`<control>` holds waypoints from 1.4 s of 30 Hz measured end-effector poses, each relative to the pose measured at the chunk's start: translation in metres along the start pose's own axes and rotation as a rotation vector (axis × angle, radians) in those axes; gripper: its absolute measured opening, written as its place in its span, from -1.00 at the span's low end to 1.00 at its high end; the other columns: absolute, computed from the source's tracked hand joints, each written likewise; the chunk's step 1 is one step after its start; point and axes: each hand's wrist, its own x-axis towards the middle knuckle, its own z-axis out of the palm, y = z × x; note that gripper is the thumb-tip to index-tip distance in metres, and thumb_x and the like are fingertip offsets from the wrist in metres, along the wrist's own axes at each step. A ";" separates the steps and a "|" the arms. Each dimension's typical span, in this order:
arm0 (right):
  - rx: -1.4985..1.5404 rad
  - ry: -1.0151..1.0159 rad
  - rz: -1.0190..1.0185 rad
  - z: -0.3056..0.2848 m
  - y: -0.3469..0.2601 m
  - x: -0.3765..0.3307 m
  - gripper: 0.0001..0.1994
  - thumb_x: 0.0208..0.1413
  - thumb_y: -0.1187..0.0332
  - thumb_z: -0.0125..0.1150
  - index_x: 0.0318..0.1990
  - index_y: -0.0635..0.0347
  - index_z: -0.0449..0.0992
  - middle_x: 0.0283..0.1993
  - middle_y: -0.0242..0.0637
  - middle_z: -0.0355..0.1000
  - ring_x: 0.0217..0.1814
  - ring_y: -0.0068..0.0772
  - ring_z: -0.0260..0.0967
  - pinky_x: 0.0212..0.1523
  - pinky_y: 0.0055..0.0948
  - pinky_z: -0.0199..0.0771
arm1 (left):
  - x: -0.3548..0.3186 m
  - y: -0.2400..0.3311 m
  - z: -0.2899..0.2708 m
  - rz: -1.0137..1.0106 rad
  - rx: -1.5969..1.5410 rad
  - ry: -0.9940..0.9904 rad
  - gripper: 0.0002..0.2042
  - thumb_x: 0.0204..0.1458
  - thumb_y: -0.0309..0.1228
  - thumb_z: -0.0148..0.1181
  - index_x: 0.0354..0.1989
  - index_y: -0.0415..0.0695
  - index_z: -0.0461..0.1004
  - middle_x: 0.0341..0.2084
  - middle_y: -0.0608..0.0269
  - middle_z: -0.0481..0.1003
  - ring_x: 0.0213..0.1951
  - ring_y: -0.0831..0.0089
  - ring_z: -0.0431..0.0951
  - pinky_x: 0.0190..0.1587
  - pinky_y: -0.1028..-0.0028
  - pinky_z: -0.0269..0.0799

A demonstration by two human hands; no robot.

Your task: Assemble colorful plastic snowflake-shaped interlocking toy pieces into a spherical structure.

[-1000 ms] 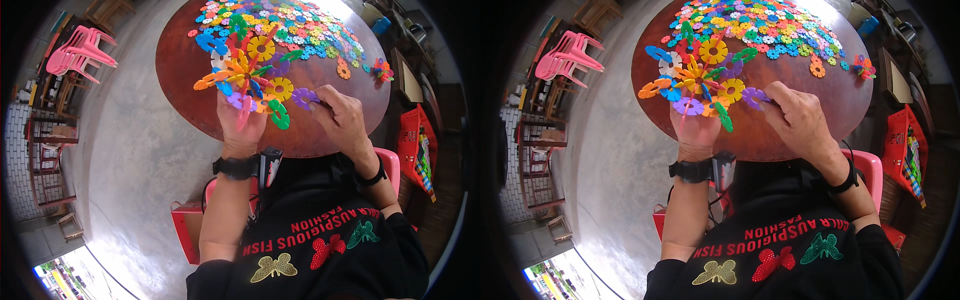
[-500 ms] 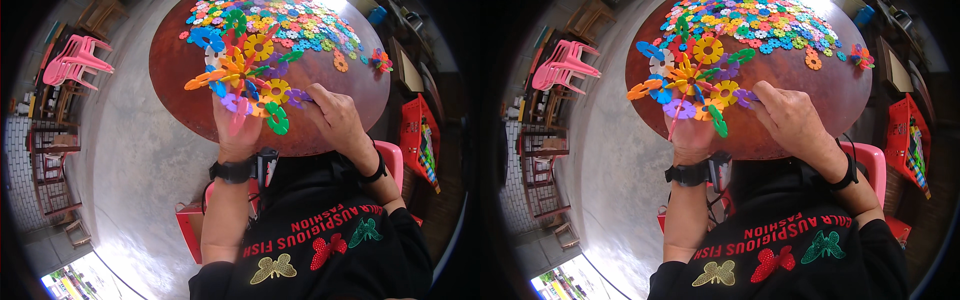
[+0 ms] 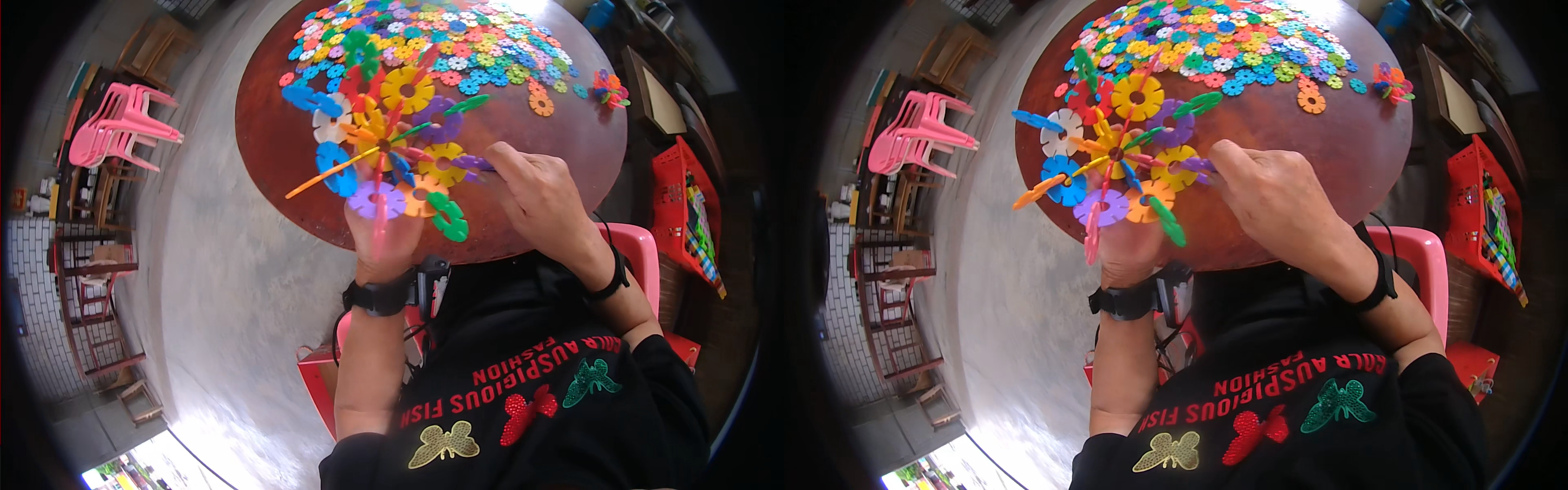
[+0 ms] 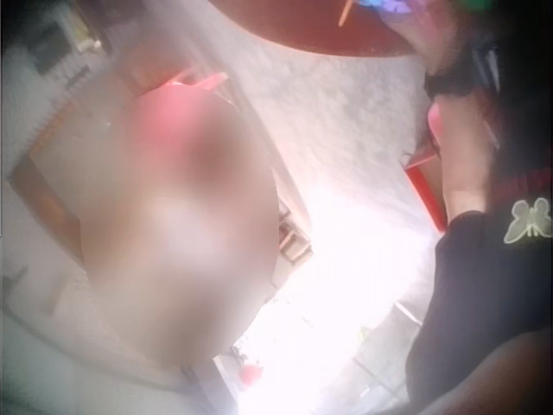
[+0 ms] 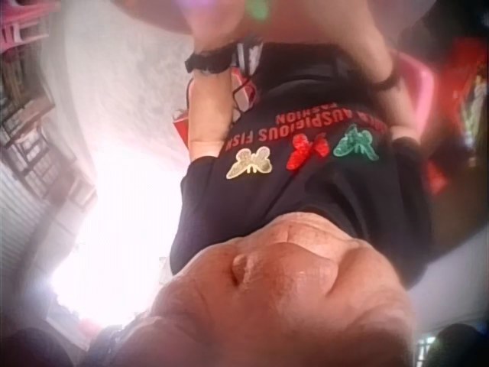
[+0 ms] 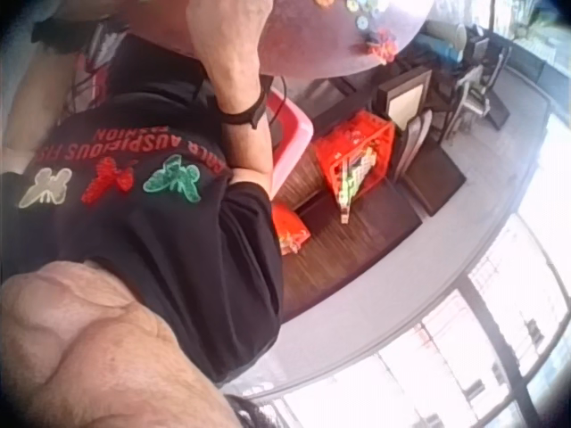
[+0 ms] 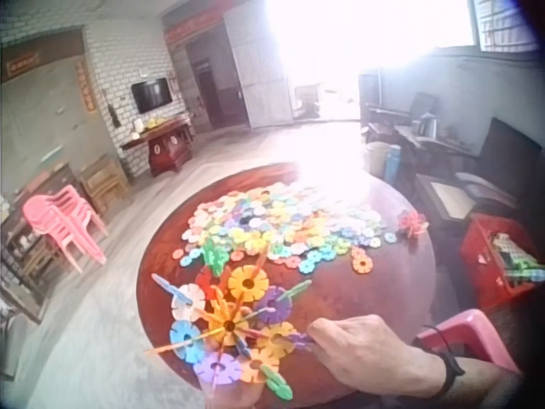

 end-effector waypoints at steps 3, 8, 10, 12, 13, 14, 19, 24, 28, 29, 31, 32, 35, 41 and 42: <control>0.051 -0.006 -0.044 -0.009 0.011 0.008 -0.85 0.07 0.37 0.12 -0.37 0.26 0.32 -0.55 -0.11 0.36 -0.46 -0.02 0.39 -0.45 -0.19 0.36 | 0.005 0.000 -0.009 -0.005 0.014 0.030 -0.53 0.22 -0.11 -0.19 0.19 -0.15 0.18 0.04 0.10 0.37 0.01 0.16 0.41 0.09 0.13 0.31; -0.052 -0.029 0.087 -0.033 0.086 0.024 -0.80 0.08 0.25 0.13 -0.33 0.21 0.47 -0.32 -0.10 0.44 -0.28 -0.06 0.42 -0.36 -0.20 0.38 | 0.009 0.015 -0.009 0.080 0.055 -0.029 -0.53 0.18 -0.12 -0.15 0.20 -0.10 0.20 0.08 0.08 0.35 0.03 0.15 0.39 0.15 0.00 0.17; -0.327 -0.095 0.219 -0.029 0.142 0.016 -0.76 0.06 0.22 0.15 -0.27 0.21 0.46 -0.18 -0.05 0.43 -0.14 0.00 0.40 -0.22 -0.15 0.37 | 0.011 0.014 -0.004 0.075 -0.008 0.008 -0.54 0.17 -0.16 -0.13 0.21 -0.10 0.21 0.07 0.08 0.36 0.02 0.14 0.40 0.16 -0.01 0.15; -0.471 -0.171 0.319 -0.017 0.175 0.006 -0.75 0.05 0.21 0.16 -0.25 0.21 0.45 -0.13 -0.03 0.41 -0.10 0.01 0.38 -0.17 -0.14 0.36 | 0.012 0.012 -0.001 0.056 -0.030 0.082 -0.53 0.16 -0.15 -0.12 0.21 -0.09 0.21 0.07 0.07 0.37 0.01 0.14 0.41 0.12 0.00 0.20; -0.536 -0.102 0.367 -0.004 0.196 -0.003 -0.73 0.02 0.20 0.19 -0.24 0.21 0.46 -0.13 -0.04 0.40 -0.08 0.01 0.37 -0.15 -0.14 0.36 | 0.013 0.010 -0.004 0.069 -0.032 0.074 -0.53 0.16 -0.15 -0.12 0.21 -0.09 0.21 0.07 0.07 0.37 0.01 0.14 0.41 0.12 0.00 0.20; -0.591 -0.033 0.407 0.004 0.209 -0.004 -0.71 -0.01 0.19 0.22 -0.23 0.20 0.46 -0.13 -0.04 0.38 -0.07 0.01 0.37 -0.13 -0.15 0.36 | 0.013 0.011 -0.012 0.046 -0.073 0.094 -0.52 0.16 -0.14 -0.11 0.21 -0.09 0.21 0.07 0.07 0.37 0.02 0.13 0.41 0.11 0.00 0.23; -0.329 -0.064 0.448 0.001 0.205 -0.007 -0.74 -0.09 0.27 0.29 -0.34 0.22 0.39 -0.21 -0.09 0.37 -0.10 -0.05 0.35 -0.18 -0.20 0.35 | 0.010 0.010 -0.009 -0.011 -0.133 -0.030 -0.49 0.15 -0.12 -0.11 0.23 -0.11 0.18 0.05 -0.01 0.37 0.05 0.08 0.39 0.09 0.03 0.29; 0.018 0.017 0.486 0.002 0.210 0.000 -0.80 -0.15 0.49 0.23 -0.45 0.23 0.27 -0.50 -0.18 0.28 -0.42 -0.23 0.26 -0.36 -0.34 0.27 | 0.009 0.008 -0.013 0.010 -0.025 -0.007 -0.51 0.17 -0.12 -0.15 0.22 -0.12 0.19 0.02 -0.06 0.39 0.02 0.09 0.42 0.06 0.13 0.35; 0.062 0.113 0.385 -0.013 0.180 0.005 -0.84 -0.15 0.55 0.16 -0.45 0.26 0.26 -0.56 -0.21 0.21 -0.50 -0.31 0.20 -0.42 -0.38 0.25 | 0.015 0.005 -0.020 -0.003 -0.023 -0.009 -0.55 0.20 -0.14 -0.18 0.18 -0.14 0.22 -0.01 -0.05 0.41 -0.11 0.19 0.50 -0.03 0.21 0.42; 0.060 0.095 0.283 -0.022 0.157 0.014 -0.85 -0.15 0.56 0.14 -0.44 0.27 0.27 -0.57 -0.22 0.20 -0.50 -0.35 0.19 -0.42 -0.38 0.25 | 0.015 0.005 -0.023 0.009 -0.003 -0.041 -0.56 0.21 -0.15 -0.19 0.16 -0.15 0.23 -0.02 -0.04 0.42 -0.16 0.23 0.52 -0.05 0.23 0.44; 0.065 0.074 0.188 -0.037 0.108 0.031 -0.86 -0.14 0.57 0.13 -0.44 0.28 0.28 -0.57 -0.24 0.19 -0.50 -0.40 0.18 -0.43 -0.39 0.25 | 0.011 0.007 -0.023 0.015 0.011 -0.036 -0.57 0.21 -0.15 -0.19 0.14 -0.16 0.24 -0.04 -0.03 0.42 -0.18 0.25 0.52 -0.07 0.24 0.45; 0.184 0.022 0.169 -0.044 0.083 0.039 -0.87 -0.13 0.57 0.13 -0.43 0.28 0.29 -0.58 -0.25 0.19 -0.50 -0.44 0.16 -0.43 -0.40 0.25 | 0.011 0.007 -0.021 0.019 0.020 -0.041 -0.57 0.21 -0.15 -0.20 0.13 -0.17 0.25 -0.06 -0.02 0.43 -0.19 0.27 0.53 -0.08 0.25 0.45; 0.376 -0.050 0.107 -0.042 0.038 0.047 -0.88 -0.12 0.55 0.13 -0.40 0.29 0.33 -0.57 -0.23 0.23 -0.52 -0.43 0.21 -0.44 -0.40 0.26 | 0.012 -0.002 -0.017 -0.020 0.012 0.018 -0.59 0.21 -0.18 -0.18 0.12 -0.17 0.26 -0.07 -0.01 0.44 -0.17 0.23 0.52 -0.06 0.22 0.45; 0.171 -0.140 -0.116 -0.015 0.006 0.067 -0.91 -0.08 0.55 0.10 -0.36 0.29 0.37 -0.54 -0.18 0.37 -0.47 -0.23 0.41 -0.43 -0.37 0.35 | 0.012 -0.010 -0.018 -0.056 -0.007 -0.001 -0.58 0.17 -0.11 -0.09 0.10 -0.10 0.32 0.00 0.16 0.42 0.03 0.19 0.40 0.13 0.13 0.27; 0.104 -0.110 -0.191 -0.009 0.004 0.069 -0.90 -0.07 0.53 0.11 -0.35 0.28 0.38 -0.54 -0.12 0.38 -0.46 -0.13 0.42 -0.43 -0.30 0.36 | 0.011 -0.009 -0.021 -0.052 -0.004 0.002 -0.58 0.17 -0.11 -0.09 0.10 -0.10 0.32 0.00 0.16 0.42 0.03 0.19 0.40 0.13 0.13 0.27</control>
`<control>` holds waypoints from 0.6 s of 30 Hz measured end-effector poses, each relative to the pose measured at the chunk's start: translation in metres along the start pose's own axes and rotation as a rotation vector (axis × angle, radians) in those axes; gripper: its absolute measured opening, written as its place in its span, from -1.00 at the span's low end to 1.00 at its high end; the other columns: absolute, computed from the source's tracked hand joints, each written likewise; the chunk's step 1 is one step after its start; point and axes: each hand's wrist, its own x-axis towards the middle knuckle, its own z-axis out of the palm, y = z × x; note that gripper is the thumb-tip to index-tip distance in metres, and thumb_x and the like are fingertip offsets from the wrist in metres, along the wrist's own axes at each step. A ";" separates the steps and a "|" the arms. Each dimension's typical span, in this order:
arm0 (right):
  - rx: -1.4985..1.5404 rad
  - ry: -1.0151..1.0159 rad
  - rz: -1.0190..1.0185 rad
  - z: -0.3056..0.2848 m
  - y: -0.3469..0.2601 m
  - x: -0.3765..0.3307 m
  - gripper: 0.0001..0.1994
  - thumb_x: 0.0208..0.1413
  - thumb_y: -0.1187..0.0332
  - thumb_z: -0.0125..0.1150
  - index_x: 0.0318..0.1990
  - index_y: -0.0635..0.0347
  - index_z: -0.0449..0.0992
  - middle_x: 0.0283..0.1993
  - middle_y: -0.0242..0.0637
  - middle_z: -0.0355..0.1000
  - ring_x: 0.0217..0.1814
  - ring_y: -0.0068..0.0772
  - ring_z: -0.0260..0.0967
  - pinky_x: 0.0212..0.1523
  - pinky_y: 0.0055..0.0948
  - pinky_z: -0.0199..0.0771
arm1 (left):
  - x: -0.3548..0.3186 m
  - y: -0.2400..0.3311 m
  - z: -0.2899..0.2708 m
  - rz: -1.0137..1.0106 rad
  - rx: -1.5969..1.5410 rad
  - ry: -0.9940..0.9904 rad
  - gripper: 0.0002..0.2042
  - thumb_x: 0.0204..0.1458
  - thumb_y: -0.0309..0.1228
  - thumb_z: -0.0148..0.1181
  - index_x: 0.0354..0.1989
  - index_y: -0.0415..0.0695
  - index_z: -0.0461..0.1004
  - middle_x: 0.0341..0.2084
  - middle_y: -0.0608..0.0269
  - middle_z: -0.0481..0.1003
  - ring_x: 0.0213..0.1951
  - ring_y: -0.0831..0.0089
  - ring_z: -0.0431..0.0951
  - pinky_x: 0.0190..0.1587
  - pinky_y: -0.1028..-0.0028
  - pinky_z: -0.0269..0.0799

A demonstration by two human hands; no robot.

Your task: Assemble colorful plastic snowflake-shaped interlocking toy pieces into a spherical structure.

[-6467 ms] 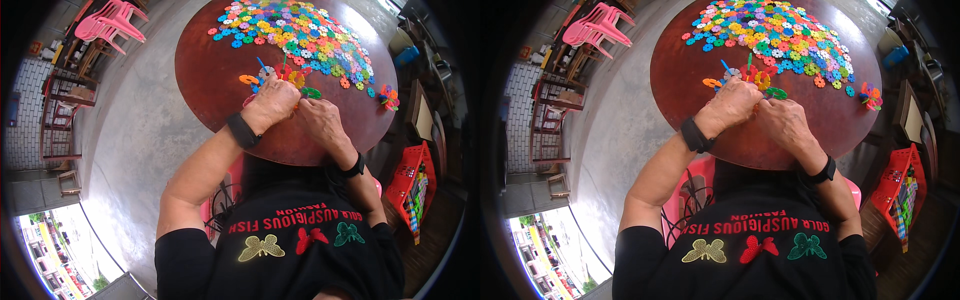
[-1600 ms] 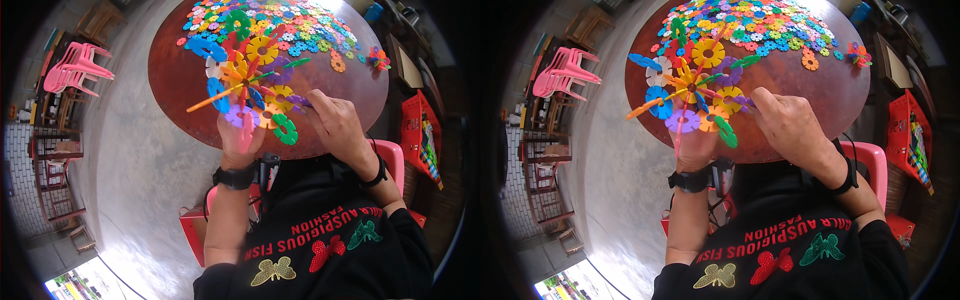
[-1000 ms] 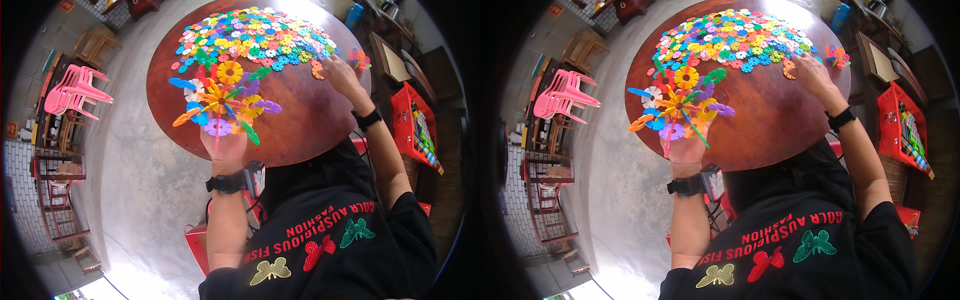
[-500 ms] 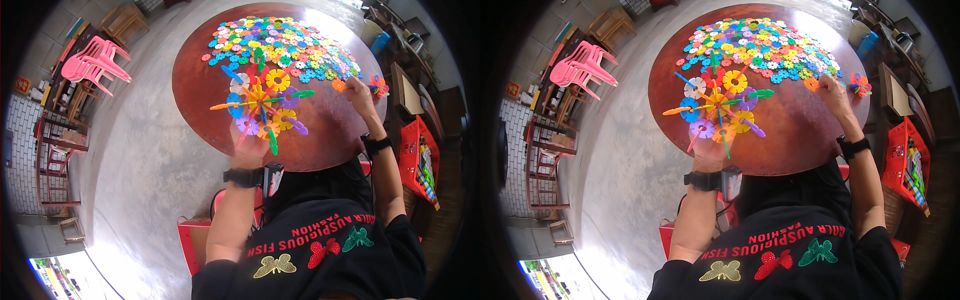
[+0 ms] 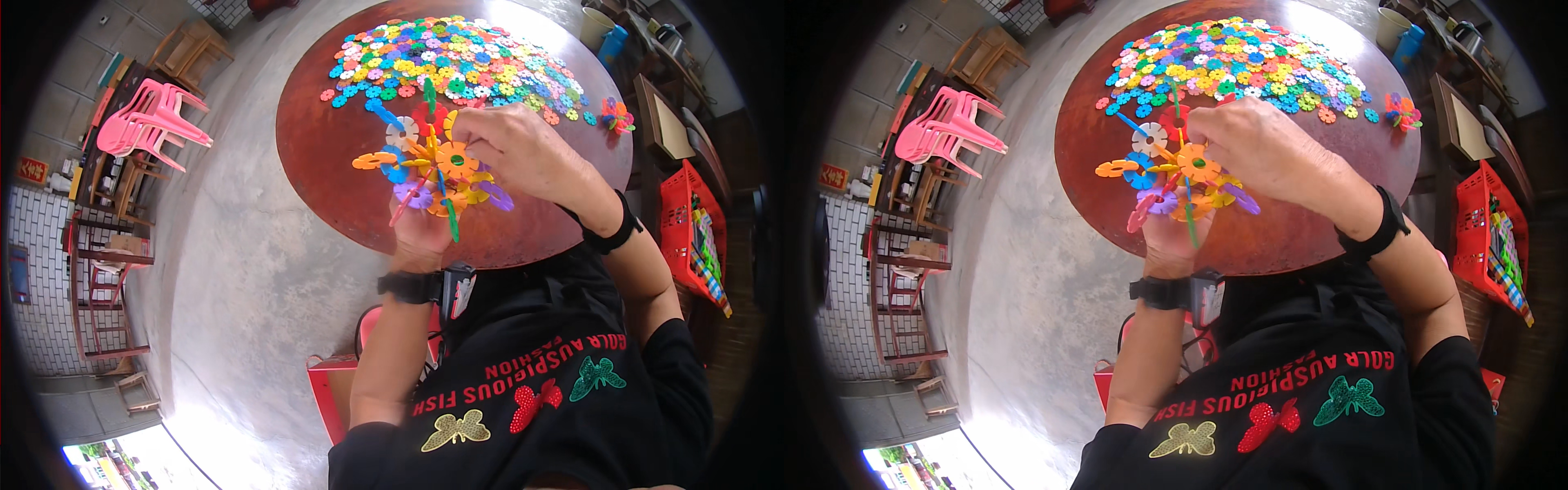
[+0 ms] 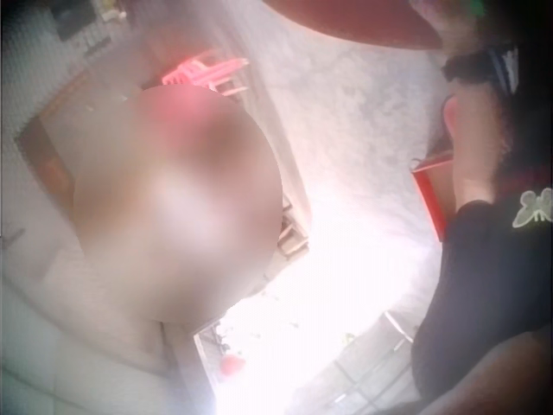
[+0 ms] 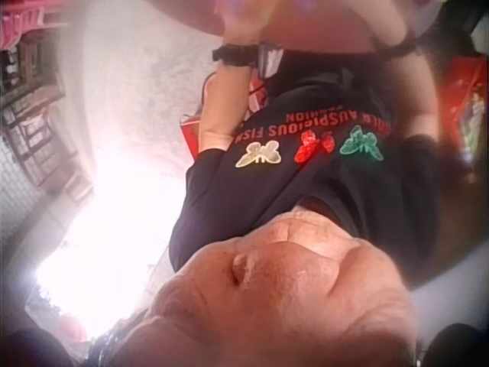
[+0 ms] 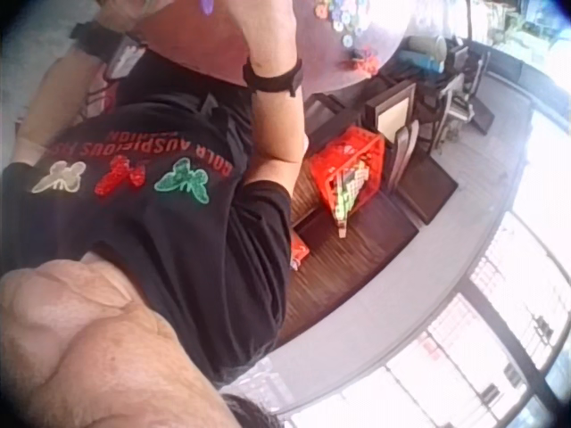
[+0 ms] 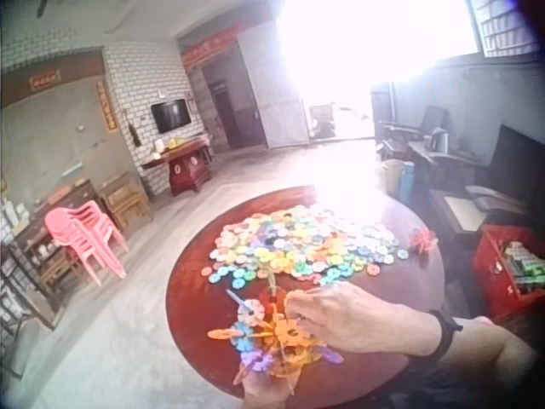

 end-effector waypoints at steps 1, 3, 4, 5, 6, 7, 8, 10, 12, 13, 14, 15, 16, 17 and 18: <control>-0.026 -0.011 0.015 0.000 -0.007 0.001 -0.91 -0.04 0.50 0.10 -0.36 0.29 0.38 -0.53 -0.10 0.39 -0.43 -0.07 0.42 -0.40 -0.22 0.36 | 0.000 0.000 -0.003 -0.031 -0.049 -0.059 -0.59 0.17 -0.12 -0.10 0.10 -0.09 0.31 0.01 0.18 0.41 0.04 0.19 0.39 0.14 0.14 0.26; -0.041 -0.035 0.009 0.004 -0.008 0.007 -0.91 -0.03 0.49 0.10 -0.34 0.28 0.37 -0.51 -0.10 0.39 -0.41 -0.06 0.42 -0.39 -0.20 0.37 | 0.000 -0.001 -0.004 -0.063 -0.097 -0.119 -0.59 0.17 -0.13 -0.10 0.10 -0.09 0.30 0.01 0.19 0.40 0.05 0.19 0.39 0.15 0.15 0.25; -0.059 -0.058 0.007 0.006 -0.008 0.009 -0.90 -0.02 0.49 0.10 -0.33 0.27 0.37 -0.48 -0.11 0.39 -0.38 -0.05 0.41 -0.39 -0.18 0.37 | -0.001 -0.003 -0.003 -0.078 -0.159 -0.098 -0.59 0.17 -0.16 -0.11 0.12 -0.11 0.28 0.00 0.14 0.40 0.01 0.18 0.42 0.09 0.15 0.32; -0.059 -0.059 0.007 0.010 -0.009 0.010 -0.90 -0.02 0.49 0.10 -0.33 0.27 0.37 -0.48 -0.11 0.39 -0.38 -0.05 0.41 -0.39 -0.18 0.37 | -0.002 -0.004 -0.001 -0.092 -0.222 -0.077 -0.59 0.17 -0.19 -0.13 0.13 -0.13 0.25 -0.01 0.08 0.41 -0.03 0.17 0.46 0.04 0.14 0.38; -0.162 -0.082 0.057 0.014 -0.009 0.010 -0.88 -0.03 0.49 0.12 -0.32 0.25 0.36 -0.42 -0.12 0.38 -0.34 -0.04 0.41 -0.37 -0.17 0.38 | -0.002 -0.006 0.002 -0.094 -0.222 -0.080 -0.59 0.17 -0.19 -0.13 0.13 -0.13 0.25 -0.01 0.08 0.41 -0.03 0.17 0.46 0.04 0.14 0.38; -0.266 -0.106 0.108 0.017 -0.009 0.010 -0.87 -0.03 0.49 0.13 -0.30 0.24 0.36 -0.36 -0.14 0.37 -0.30 -0.03 0.40 -0.35 -0.16 0.39 | -0.002 -0.008 0.006 -0.059 -0.192 -0.023 -0.58 0.17 -0.18 -0.14 0.13 -0.12 0.25 -0.01 0.09 0.40 -0.02 0.18 0.45 0.05 0.14 0.38; -0.268 -0.105 0.108 0.018 -0.010 0.009 -0.87 -0.03 0.49 0.13 -0.30 0.24 0.36 -0.36 -0.14 0.37 -0.30 -0.03 0.40 -0.35 -0.16 0.39 | -0.001 -0.010 0.008 -0.024 -0.163 0.033 -0.58 0.18 -0.16 -0.16 0.14 -0.12 0.25 0.00 0.09 0.40 -0.01 0.19 0.45 0.06 0.15 0.37; -0.277 -0.043 0.070 0.022 -0.013 0.008 -0.80 -0.07 0.49 0.18 -0.25 0.20 0.36 -0.26 -0.18 0.34 -0.25 -0.04 0.38 -0.31 -0.17 0.42 | -0.002 -0.008 0.002 -0.039 -0.189 0.000 -0.58 0.19 -0.16 -0.16 0.14 -0.11 0.25 0.01 0.11 0.40 0.00 0.20 0.44 0.06 0.15 0.36; -0.263 -0.023 0.045 0.016 -0.016 0.009 -0.79 -0.08 0.49 0.20 -0.25 0.20 0.37 -0.26 -0.19 0.32 -0.25 -0.06 0.39 -0.30 -0.20 0.43 | -0.003 -0.006 0.000 -0.054 -0.217 -0.034 -0.58 0.19 -0.16 -0.17 0.15 -0.11 0.25 0.01 0.12 0.40 0.00 0.21 0.44 0.07 0.16 0.36; -0.249 -0.005 0.024 0.013 -0.017 0.010 -0.79 -0.10 0.50 0.22 -0.26 0.20 0.38 -0.25 -0.20 0.31 -0.25 -0.08 0.39 -0.29 -0.22 0.43 | -0.003 -0.006 0.002 -0.056 -0.198 -0.038 -0.58 0.19 -0.16 -0.16 0.15 -0.11 0.26 0.02 0.12 0.40 0.01 0.21 0.44 0.07 0.16 0.36; -0.249 -0.006 0.021 0.011 -0.017 0.011 -0.79 -0.10 0.50 0.22 -0.26 0.20 0.38 -0.25 -0.20 0.31 -0.25 -0.08 0.39 -0.29 -0.22 0.43 | -0.003 -0.006 0.003 -0.058 -0.179 -0.043 -0.58 0.19 -0.16 -0.15 0.15 -0.11 0.26 0.03 0.13 0.39 0.02 0.21 0.43 0.08 0.16 0.35; -0.227 -0.032 -0.033 0.009 -0.017 0.011 -0.79 -0.10 0.47 0.23 -0.27 0.20 0.40 -0.26 -0.20 0.32 -0.25 -0.10 0.39 -0.28 -0.23 0.43 | -0.003 -0.005 0.003 -0.057 -0.179 -0.044 -0.58 0.19 -0.16 -0.15 0.15 -0.11 0.26 0.03 0.13 0.39 0.02 0.21 0.43 0.08 0.16 0.35; -0.206 -0.058 -0.088 0.007 -0.018 0.012 -0.79 -0.10 0.44 0.24 -0.27 0.20 0.41 -0.26 -0.21 0.32 -0.25 -0.11 0.40 -0.28 -0.23 0.43 | -0.002 -0.005 0.003 -0.048 -0.190 0.002 -0.58 0.18 -0.16 -0.13 0.15 -0.11 0.25 0.03 0.13 0.39 0.02 0.21 0.43 0.09 0.17 0.35; -0.206 -0.058 -0.089 0.011 -0.017 0.012 -0.79 -0.10 0.44 0.24 -0.27 0.20 0.41 -0.26 -0.21 0.32 -0.25 -0.11 0.40 -0.28 -0.23 0.43 | -0.002 -0.005 0.003 -0.039 -0.200 0.048 -0.58 0.18 -0.17 -0.11 0.15 -0.11 0.25 0.03 0.12 0.39 0.01 0.21 0.43 0.09 0.17 0.34; -0.252 -0.103 -0.085 0.017 -0.016 0.012 -0.80 -0.10 0.42 0.24 -0.28 0.20 0.42 -0.24 -0.22 0.32 -0.25 -0.13 0.40 -0.28 -0.23 0.43 | -0.001 -0.006 0.003 -0.041 -0.201 0.044 -0.58 0.18 -0.17 -0.11 0.15 -0.11 0.25 0.03 0.12 0.39 0.01 0.21 0.43 0.09 0.17 0.34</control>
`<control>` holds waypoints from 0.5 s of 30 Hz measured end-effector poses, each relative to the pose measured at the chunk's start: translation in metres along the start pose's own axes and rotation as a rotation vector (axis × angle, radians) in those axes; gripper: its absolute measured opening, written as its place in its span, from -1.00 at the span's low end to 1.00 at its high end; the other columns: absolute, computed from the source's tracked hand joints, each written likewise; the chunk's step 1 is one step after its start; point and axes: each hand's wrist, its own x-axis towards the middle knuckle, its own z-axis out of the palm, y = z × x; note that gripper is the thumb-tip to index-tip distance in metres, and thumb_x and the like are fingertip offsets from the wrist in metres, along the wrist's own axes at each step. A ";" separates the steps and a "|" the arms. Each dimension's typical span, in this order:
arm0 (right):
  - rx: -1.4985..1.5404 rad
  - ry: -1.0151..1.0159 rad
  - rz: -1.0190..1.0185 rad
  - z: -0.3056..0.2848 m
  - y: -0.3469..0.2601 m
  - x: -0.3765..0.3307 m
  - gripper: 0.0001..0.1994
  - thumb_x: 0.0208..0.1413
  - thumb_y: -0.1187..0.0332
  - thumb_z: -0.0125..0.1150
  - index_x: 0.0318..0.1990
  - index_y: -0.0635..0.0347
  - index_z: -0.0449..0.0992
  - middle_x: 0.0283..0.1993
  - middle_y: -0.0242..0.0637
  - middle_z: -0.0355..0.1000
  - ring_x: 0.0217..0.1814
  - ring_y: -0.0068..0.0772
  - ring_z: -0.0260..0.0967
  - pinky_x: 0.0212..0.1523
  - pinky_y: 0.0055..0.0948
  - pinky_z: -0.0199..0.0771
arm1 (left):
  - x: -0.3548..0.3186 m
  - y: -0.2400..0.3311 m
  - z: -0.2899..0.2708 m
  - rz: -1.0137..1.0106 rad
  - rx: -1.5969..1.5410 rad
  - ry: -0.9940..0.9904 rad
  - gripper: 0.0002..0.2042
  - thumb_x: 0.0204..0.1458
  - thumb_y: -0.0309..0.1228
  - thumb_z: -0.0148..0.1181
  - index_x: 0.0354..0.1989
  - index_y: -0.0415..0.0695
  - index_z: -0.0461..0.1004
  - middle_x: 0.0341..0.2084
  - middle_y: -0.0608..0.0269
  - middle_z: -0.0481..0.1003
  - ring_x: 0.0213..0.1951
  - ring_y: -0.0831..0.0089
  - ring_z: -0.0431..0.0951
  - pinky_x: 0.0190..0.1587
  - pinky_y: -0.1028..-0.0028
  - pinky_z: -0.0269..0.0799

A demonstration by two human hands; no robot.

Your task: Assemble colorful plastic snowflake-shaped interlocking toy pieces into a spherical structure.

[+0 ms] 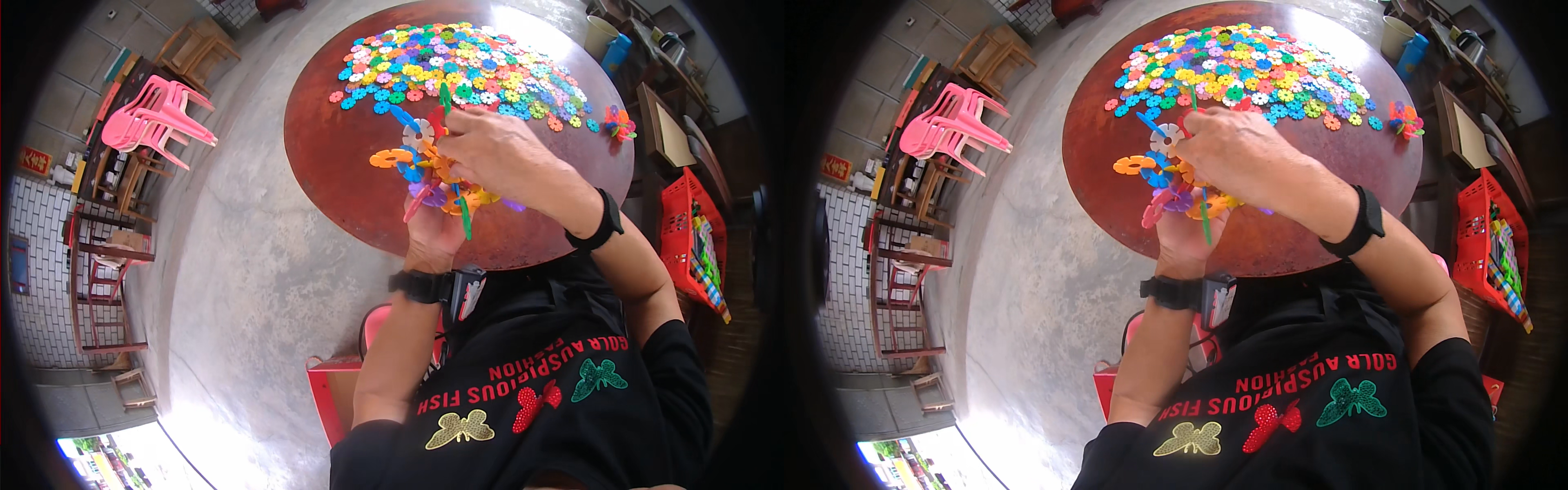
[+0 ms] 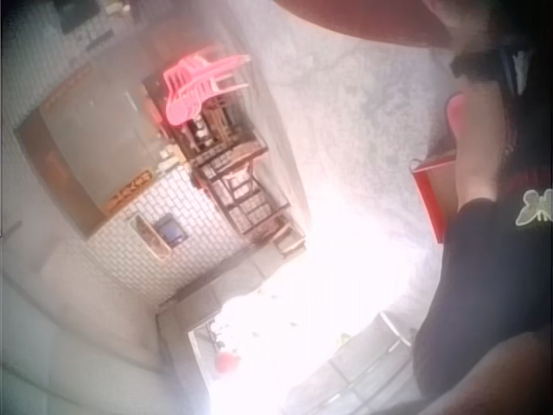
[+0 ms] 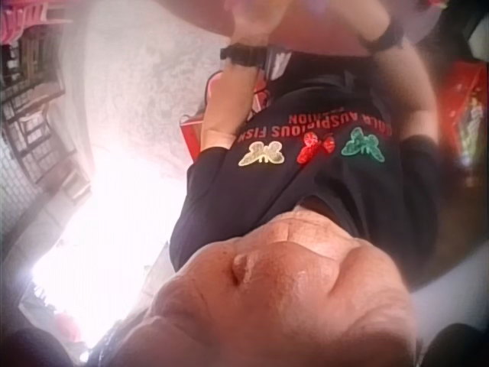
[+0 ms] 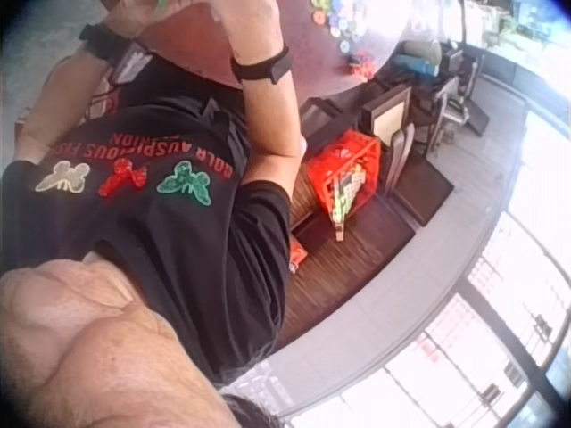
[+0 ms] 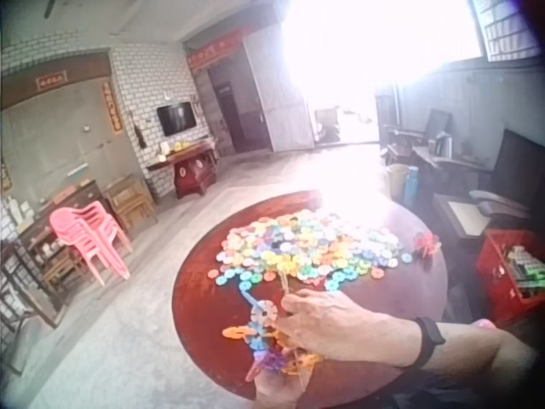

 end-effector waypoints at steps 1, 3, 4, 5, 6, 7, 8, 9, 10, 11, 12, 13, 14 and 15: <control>-0.043 -0.047 0.001 0.003 0.000 0.000 -0.80 -0.10 0.39 0.24 -0.29 0.20 0.44 -0.23 -0.24 0.32 -0.25 -0.15 0.40 -0.28 -0.24 0.43 | 0.001 -0.001 0.000 -0.010 -0.031 -0.028 -0.58 0.17 -0.18 -0.09 0.15 -0.11 0.25 0.03 0.12 0.39 0.01 0.20 0.43 0.10 0.19 0.34; -0.037 0.027 -0.047 -0.002 0.003 0.002 -0.80 -0.09 0.38 0.23 -0.29 0.21 0.44 -0.25 -0.24 0.33 -0.26 -0.16 0.40 -0.29 -0.24 0.42 | 0.001 0.002 -0.005 -0.013 -0.060 -0.056 -0.58 0.16 -0.18 -0.07 0.15 -0.11 0.25 0.02 0.12 0.39 0.01 0.20 0.43 0.11 0.21 0.33; -0.026 0.100 -0.097 -0.006 0.005 0.003 -0.80 -0.08 0.36 0.22 -0.29 0.22 0.45 -0.26 -0.23 0.33 -0.26 -0.18 0.40 -0.30 -0.25 0.40 | 0.001 0.006 -0.010 -0.024 -0.071 -0.117 -0.58 0.16 -0.19 -0.07 0.15 -0.11 0.26 0.02 0.12 0.39 0.01 0.20 0.43 0.13 0.18 0.32; -0.024 0.103 -0.103 -0.015 0.007 0.005 -0.80 -0.08 0.36 0.22 -0.29 0.22 0.45 -0.26 -0.23 0.33 -0.26 -0.18 0.40 -0.30 -0.25 0.40 | 0.002 0.009 -0.015 -0.036 -0.082 -0.179 -0.58 0.15 -0.20 -0.06 0.14 -0.11 0.26 0.01 0.12 0.39 0.01 0.20 0.43 0.15 0.16 0.30; 0.019 0.175 -0.029 -0.024 0.011 0.004 -0.85 -0.06 0.34 0.22 -0.35 0.19 0.46 -0.32 -0.24 0.37 -0.28 -0.18 0.41 -0.32 -0.27 0.41 | 0.002 0.010 -0.013 -0.033 -0.082 -0.174 -0.58 0.15 -0.20 -0.06 0.14 -0.11 0.26 0.01 0.12 0.39 0.01 0.20 0.43 0.15 0.16 0.30; 0.056 0.251 0.044 -0.033 0.015 0.002 -0.87 -0.04 0.31 0.21 -0.42 0.16 0.48 -0.38 -0.25 0.40 -0.30 -0.19 0.43 -0.33 -0.30 0.42 | 0.002 0.013 -0.004 0.016 -0.008 -0.126 -0.57 0.17 -0.16 -0.11 0.15 -0.10 0.25 0.06 0.13 0.36 0.08 0.17 0.37 0.17 0.10 0.25; 0.055 0.252 0.043 -0.037 0.018 -0.003 -0.87 -0.04 0.31 0.21 -0.42 0.16 0.48 -0.38 -0.25 0.40 -0.30 -0.19 0.43 -0.33 -0.30 0.42 | 0.003 0.016 0.003 0.065 0.065 -0.078 -0.56 0.19 -0.12 -0.16 0.16 -0.09 0.24 0.11 0.14 0.33 0.15 0.15 0.31 0.20 0.04 0.19; 0.108 0.130 0.131 -0.041 0.022 -0.009 -0.82 -0.03 0.25 0.22 -0.43 0.17 0.47 -0.43 -0.23 0.41 -0.33 -0.17 0.43 -0.34 -0.30 0.41 | 0.004 0.019 0.006 0.101 0.031 -0.050 -0.54 0.20 -0.09 -0.18 0.18 -0.08 0.22 0.14 0.14 0.31 0.17 0.12 0.29 0.22 -0.01 0.15; 0.160 0.007 0.218 -0.044 0.025 -0.014 -0.77 -0.02 0.20 0.22 -0.44 0.18 0.45 -0.49 -0.21 0.41 -0.36 -0.16 0.43 -0.36 -0.30 0.40 | 0.006 0.023 0.005 0.105 -0.047 -0.106 -0.53 0.19 -0.08 -0.18 0.20 -0.07 0.21 0.15 0.14 0.30 0.19 0.12 0.27 0.24 -0.05 0.11; 0.149 -0.011 0.154 -0.037 0.030 -0.017 -0.69 -0.05 0.10 0.26 -0.40 0.18 0.44 -0.56 -0.17 0.39 -0.42 -0.11 0.42 -0.39 -0.26 0.38 | 0.008 0.025 0.007 0.166 -0.015 -0.046 -0.53 0.19 -0.08 -0.18 0.19 -0.07 0.22 0.15 0.15 0.31 0.19 0.13 0.27 0.24 -0.07 0.09; 0.148 -0.005 0.155 -0.035 0.026 -0.019 -0.69 -0.05 0.10 0.26 -0.40 0.18 0.44 -0.56 -0.17 0.39 -0.42 -0.11 0.42 -0.39 -0.26 0.38 | 0.007 0.026 0.015 0.224 0.016 0.015 -0.53 0.19 -0.08 -0.18 0.19 -0.07 0.22 0.14 0.15 0.31 0.20 0.13 0.27 0.25 -0.09 0.07; 0.137 -0.046 0.150 -0.033 0.018 -0.019 -0.68 -0.07 0.09 0.27 -0.39 0.18 0.44 -0.55 -0.16 0.39 -0.41 -0.09 0.42 -0.40 -0.24 0.37 | 0.007 0.029 0.012 0.218 0.048 0.004 -0.53 0.19 -0.08 -0.19 0.19 -0.07 0.22 0.15 0.16 0.31 0.20 0.14 0.27 0.26 -0.09 0.04; 0.127 -0.085 0.144 -0.031 0.010 -0.019 -0.67 -0.08 0.09 0.27 -0.37 0.18 0.44 -0.54 -0.15 0.39 -0.41 -0.08 0.42 -0.41 -0.22 0.37 | 0.007 0.030 0.010 0.216 0.054 -0.001 -0.53 0.19 -0.08 -0.19 0.19 -0.07 0.22 0.15 0.16 0.31 0.20 0.14 0.27 0.26 -0.09 0.04; 0.098 -0.035 0.157 -0.026 0.006 -0.019 -0.69 -0.06 0.13 0.25 -0.34 0.18 0.43 -0.52 -0.14 0.41 -0.38 -0.06 0.44 -0.40 -0.18 0.38 | 0.008 0.031 0.009 0.213 0.053 0.001 -0.56 0.19 -0.10 -0.16 0.15 -0.09 0.25 0.06 0.17 0.37 0.09 0.17 0.36 0.23 -0.05 0.11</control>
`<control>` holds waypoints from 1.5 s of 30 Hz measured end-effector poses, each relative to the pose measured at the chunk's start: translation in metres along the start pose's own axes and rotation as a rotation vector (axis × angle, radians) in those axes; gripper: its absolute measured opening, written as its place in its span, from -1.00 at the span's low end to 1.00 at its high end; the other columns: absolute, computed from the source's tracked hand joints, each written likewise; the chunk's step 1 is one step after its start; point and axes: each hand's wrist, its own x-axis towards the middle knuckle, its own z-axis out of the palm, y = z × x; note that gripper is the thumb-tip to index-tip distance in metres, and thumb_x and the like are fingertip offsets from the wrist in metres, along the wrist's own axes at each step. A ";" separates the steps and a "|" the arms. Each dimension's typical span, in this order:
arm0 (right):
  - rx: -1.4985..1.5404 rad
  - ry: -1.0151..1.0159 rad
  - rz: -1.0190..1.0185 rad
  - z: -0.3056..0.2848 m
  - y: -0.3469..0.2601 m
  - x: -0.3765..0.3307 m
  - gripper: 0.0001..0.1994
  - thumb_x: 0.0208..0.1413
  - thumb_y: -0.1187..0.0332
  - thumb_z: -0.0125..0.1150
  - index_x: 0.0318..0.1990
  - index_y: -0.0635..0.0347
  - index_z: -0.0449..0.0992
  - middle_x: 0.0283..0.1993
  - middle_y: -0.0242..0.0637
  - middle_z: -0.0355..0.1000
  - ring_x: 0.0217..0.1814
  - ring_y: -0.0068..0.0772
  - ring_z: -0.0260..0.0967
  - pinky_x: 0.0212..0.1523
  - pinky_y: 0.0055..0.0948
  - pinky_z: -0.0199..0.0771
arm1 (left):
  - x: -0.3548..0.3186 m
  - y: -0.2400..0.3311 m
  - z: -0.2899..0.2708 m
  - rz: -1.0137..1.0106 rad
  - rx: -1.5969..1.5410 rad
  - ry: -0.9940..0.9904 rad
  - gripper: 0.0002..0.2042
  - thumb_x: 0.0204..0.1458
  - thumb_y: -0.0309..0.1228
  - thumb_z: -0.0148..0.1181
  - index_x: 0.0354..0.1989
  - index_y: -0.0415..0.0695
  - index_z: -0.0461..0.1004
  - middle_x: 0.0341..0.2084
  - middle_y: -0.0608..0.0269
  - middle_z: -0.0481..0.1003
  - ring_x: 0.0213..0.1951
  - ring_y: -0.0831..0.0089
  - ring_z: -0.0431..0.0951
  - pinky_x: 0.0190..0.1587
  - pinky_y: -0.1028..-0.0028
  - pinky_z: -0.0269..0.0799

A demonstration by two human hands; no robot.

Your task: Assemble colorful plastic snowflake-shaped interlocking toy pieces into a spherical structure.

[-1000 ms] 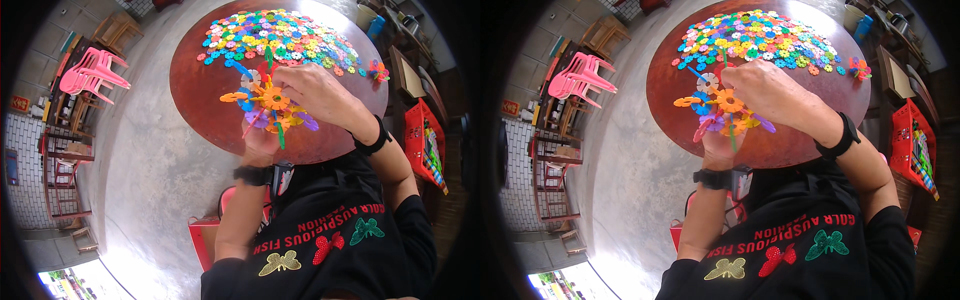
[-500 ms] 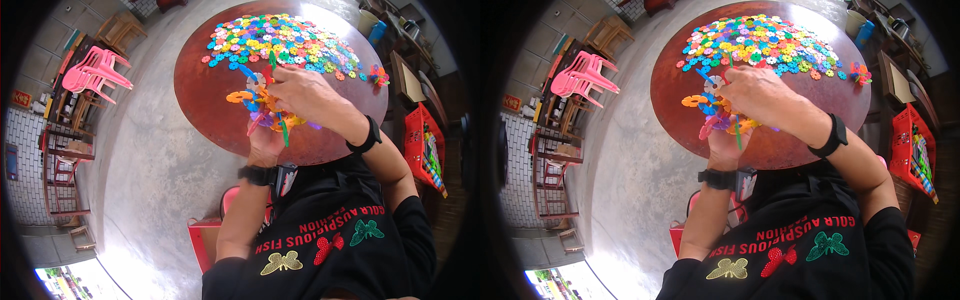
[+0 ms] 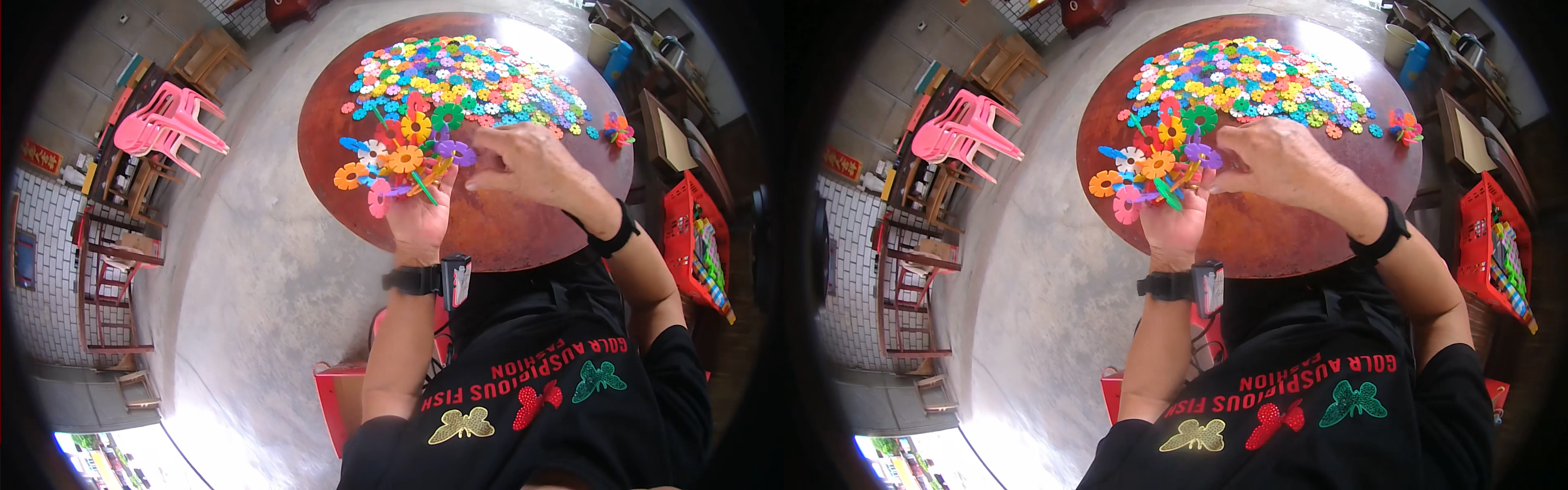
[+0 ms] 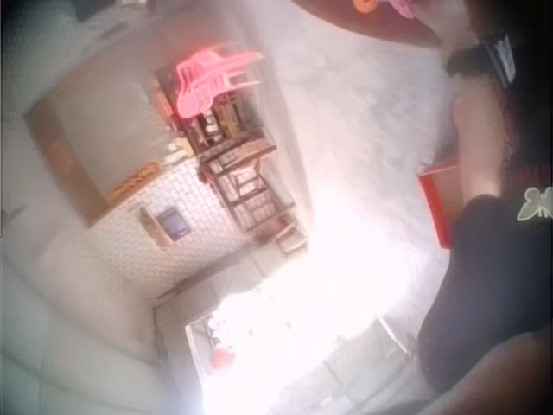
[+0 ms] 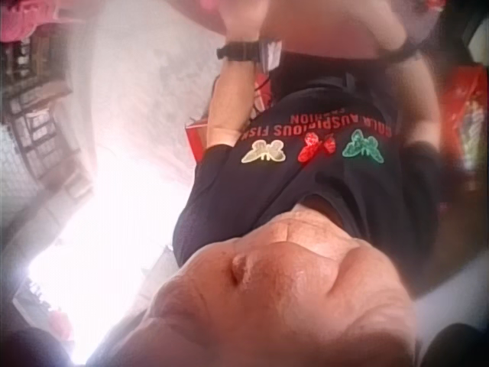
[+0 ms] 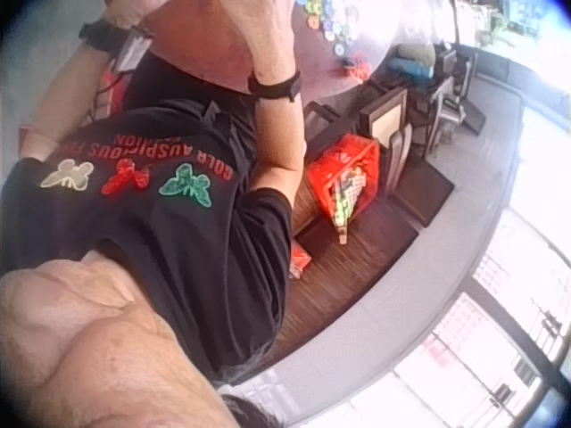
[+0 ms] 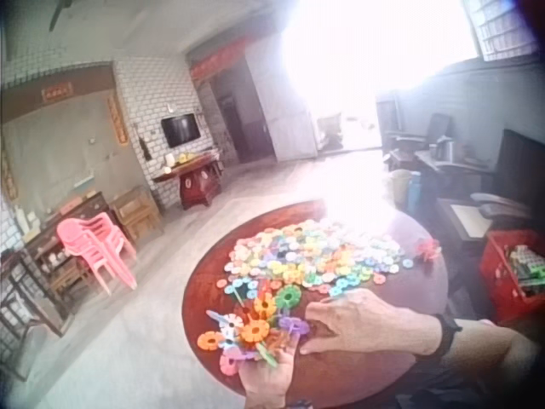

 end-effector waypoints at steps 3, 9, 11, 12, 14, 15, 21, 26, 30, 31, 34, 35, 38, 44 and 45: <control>-0.026 0.144 -0.006 0.017 0.002 0.003 -0.74 -0.03 0.19 0.20 -0.29 0.18 0.41 -0.49 -0.13 0.43 -0.36 -0.05 0.44 -0.38 -0.15 0.41 | 0.000 -0.003 0.002 -0.019 0.031 -0.031 -0.54 0.14 -0.14 -0.06 0.15 -0.12 0.24 0.05 0.16 0.37 0.06 0.14 0.40 0.22 0.00 0.16; -0.080 0.114 0.013 0.018 0.006 0.004 -0.83 0.02 0.37 0.10 -0.30 0.29 0.36 -0.48 -0.05 0.43 -0.32 0.00 0.46 -0.34 -0.10 0.41 | -0.007 -0.003 -0.005 -0.051 0.102 -0.094 -0.47 0.10 -0.12 -0.04 0.24 -0.05 0.15 0.20 0.18 0.22 0.24 0.16 0.18 0.27 0.00 0.02; 0.000 0.181 -0.018 0.013 0.014 0.003 -0.82 0.01 0.40 0.14 -0.26 0.27 0.36 -0.42 -0.02 0.39 -0.31 0.05 0.40 -0.33 -0.09 0.36 | -0.007 -0.006 0.001 -0.082 0.135 -0.048 -0.50 0.16 -0.11 -0.13 0.24 -0.04 0.15 0.19 0.16 0.24 0.24 0.17 0.17 0.25 0.02 0.05; 0.000 0.213 -0.016 0.009 0.015 0.003 -0.82 0.00 0.41 0.16 -0.27 0.27 0.36 -0.42 -0.02 0.40 -0.31 0.05 0.40 -0.33 -0.11 0.36 | -0.009 -0.004 0.005 -0.102 0.227 -0.036 -0.51 0.17 -0.10 -0.15 0.23 -0.05 0.14 0.18 0.15 0.23 0.24 0.17 0.16 0.23 0.03 0.08; -0.040 0.237 0.002 0.002 0.027 0.001 -0.82 0.00 0.39 0.16 -0.26 0.27 0.39 -0.41 -0.03 0.43 -0.31 0.03 0.43 -0.32 -0.12 0.40 | -0.009 -0.006 0.006 -0.148 0.268 0.071 -0.51 0.16 -0.14 -0.07 0.20 -0.10 0.13 0.13 0.05 0.20 0.19 0.14 0.17 0.15 0.11 0.16; -0.073 0.254 -0.004 -0.002 0.035 0.003 -0.81 0.00 0.38 0.16 -0.24 0.27 0.41 -0.41 -0.04 0.46 -0.32 0.01 0.45 -0.31 -0.13 0.43 | -0.010 -0.007 0.007 -0.159 0.272 0.068 -0.51 0.16 -0.14 -0.07 0.20 -0.10 0.13 0.13 0.05 0.20 0.19 0.14 0.17 0.15 0.11 0.16; -0.173 0.424 0.223 -0.040 0.113 -0.004 -0.83 0.00 0.34 0.19 -0.27 0.17 0.44 -0.42 -0.13 0.46 -0.31 -0.05 0.46 -0.31 -0.20 0.46 | -0.014 -0.015 0.011 -0.101 0.748 0.216 -0.47 0.01 -0.33 0.17 0.14 -0.16 0.14 0.00 0.03 0.25 0.06 0.21 0.28 0.05 0.23 0.26; -0.294 0.491 0.429 -0.066 0.199 -0.019 -0.80 0.04 0.27 0.15 -0.24 0.15 0.46 -0.34 -0.11 0.47 -0.22 0.00 0.44 -0.19 -0.13 0.40 | -0.014 -0.014 0.012 -0.062 0.766 0.244 -0.63 0.06 -0.41 0.10 0.05 -0.14 0.24 -0.17 0.21 0.41 -0.09 0.38 0.43 -0.05 0.29 0.37; -0.388 0.498 0.596 -0.065 0.288 -0.028 -0.84 0.02 0.31 0.17 -0.28 0.15 0.44 -0.34 -0.08 0.47 -0.23 0.02 0.43 -0.24 -0.10 0.38 | -0.015 -0.013 0.010 0.073 0.737 0.286 -0.69 0.07 -0.43 0.03 0.02 -0.13 0.29 -0.13 0.15 0.45 -0.06 0.33 0.45 -0.01 0.25 0.38; -0.461 0.535 0.584 -0.062 0.300 -0.024 -0.84 0.00 0.32 0.19 -0.30 0.17 0.42 -0.37 -0.08 0.46 -0.27 0.01 0.44 -0.31 -0.12 0.38 | -0.017 -0.009 0.009 0.085 0.742 0.309 -0.69 0.07 -0.43 0.02 0.01 -0.11 0.29 -0.12 0.17 0.45 -0.06 0.33 0.45 -0.01 0.25 0.37; -0.462 0.532 0.653 -0.051 0.329 -0.003 -0.85 0.00 0.31 0.19 -0.31 0.15 0.44 -0.32 -0.11 0.48 -0.21 -0.01 0.44 -0.25 -0.11 0.40 | -0.020 -0.004 0.011 0.099 0.742 0.348 -0.71 0.07 -0.43 0.02 -0.01 -0.11 0.30 -0.12 0.17 0.45 -0.06 0.33 0.45 -0.01 0.26 0.38; -0.451 0.528 0.690 -0.048 0.338 0.005 -0.86 0.00 0.31 0.18 -0.31 0.14 0.44 -0.32 -0.12 0.48 -0.21 -0.01 0.44 -0.24 -0.12 0.40 | -0.021 -0.005 0.014 0.097 0.743 0.358 -0.72 0.07 -0.45 0.02 -0.02 -0.12 0.30 -0.13 0.18 0.44 -0.07 0.35 0.44 -0.02 0.27 0.38; -0.417 0.448 0.800 -0.038 0.357 0.039 -0.86 0.05 0.29 0.14 -0.25 0.09 0.47 -0.23 -0.11 0.48 -0.12 -0.01 0.43 -0.14 -0.11 0.41 | -0.022 -0.004 0.016 0.094 0.745 0.373 -0.73 0.06 -0.46 0.01 -0.03 -0.12 0.30 -0.14 0.17 0.44 -0.07 0.35 0.44 -0.03 0.28 0.39; -0.436 0.411 0.839 -0.014 0.402 0.090 -0.84 0.06 0.28 0.14 -0.22 0.06 0.48 -0.21 -0.12 0.48 -0.10 -0.01 0.43 -0.10 -0.13 0.41 | -0.018 -0.006 0.020 0.013 0.702 0.440 -0.74 0.04 -0.48 0.02 -0.06 -0.11 0.32 -0.13 0.15 0.45 -0.05 0.30 0.44 -0.04 0.27 0.42; -0.434 0.398 0.837 -0.011 0.408 0.099 -0.84 0.06 0.28 0.14 -0.22 0.06 0.48 -0.21 -0.12 0.48 -0.10 -0.01 0.43 -0.10 -0.13 0.41 | -0.017 -0.005 0.021 0.012 0.699 0.452 -0.74 0.04 -0.48 0.02 -0.06 -0.11 0.32 -0.13 0.15 0.45 -0.05 0.30 0.44 -0.04 0.27 0.42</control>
